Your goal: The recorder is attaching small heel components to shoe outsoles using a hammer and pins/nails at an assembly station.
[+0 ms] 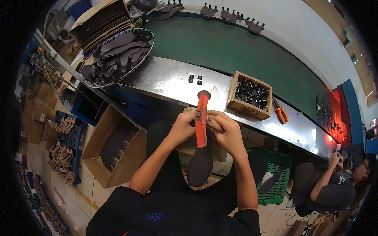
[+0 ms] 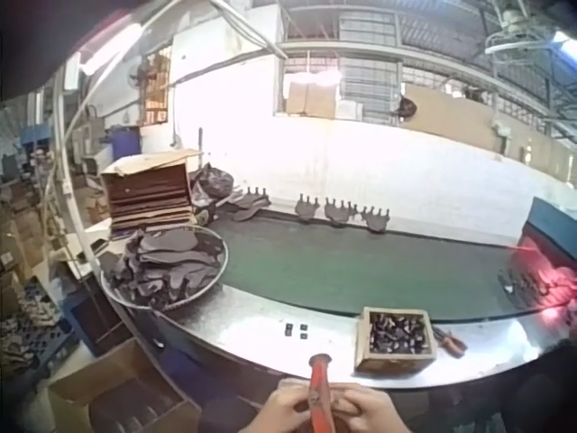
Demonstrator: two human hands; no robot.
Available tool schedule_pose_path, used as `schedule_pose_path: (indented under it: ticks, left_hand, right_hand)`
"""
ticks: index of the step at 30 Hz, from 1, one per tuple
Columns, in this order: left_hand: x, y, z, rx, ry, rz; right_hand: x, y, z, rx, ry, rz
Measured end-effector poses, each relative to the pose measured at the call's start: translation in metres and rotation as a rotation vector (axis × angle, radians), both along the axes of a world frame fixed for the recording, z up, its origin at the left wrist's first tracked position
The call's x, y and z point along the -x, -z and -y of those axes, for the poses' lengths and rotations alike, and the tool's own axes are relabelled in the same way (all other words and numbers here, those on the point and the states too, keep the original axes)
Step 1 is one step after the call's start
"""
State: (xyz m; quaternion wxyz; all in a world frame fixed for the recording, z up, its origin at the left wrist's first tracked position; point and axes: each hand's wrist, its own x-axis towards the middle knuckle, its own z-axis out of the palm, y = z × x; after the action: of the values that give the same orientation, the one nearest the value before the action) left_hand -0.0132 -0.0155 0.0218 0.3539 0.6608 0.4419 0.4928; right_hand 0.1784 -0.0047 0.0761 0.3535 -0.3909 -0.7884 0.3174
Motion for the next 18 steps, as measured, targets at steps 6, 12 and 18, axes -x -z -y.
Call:
schedule_pose_path:
  ticks: [6,12,18]
  left_hand:
    - [0.0,0.01,-0.003,0.086,0.065,0.068]
    - [-0.001,-0.003,0.002,0.208,0.104,0.128]
    - [-0.001,0.001,0.002,0.176,0.114,0.174]
  right_hand:
    - [-0.005,-0.002,0.003,-0.066,-0.012,-0.021]
    - [-0.01,-0.023,0.054,0.513,0.163,-0.581]
    - [-0.021,-0.054,0.096,0.382,0.218,-0.481]
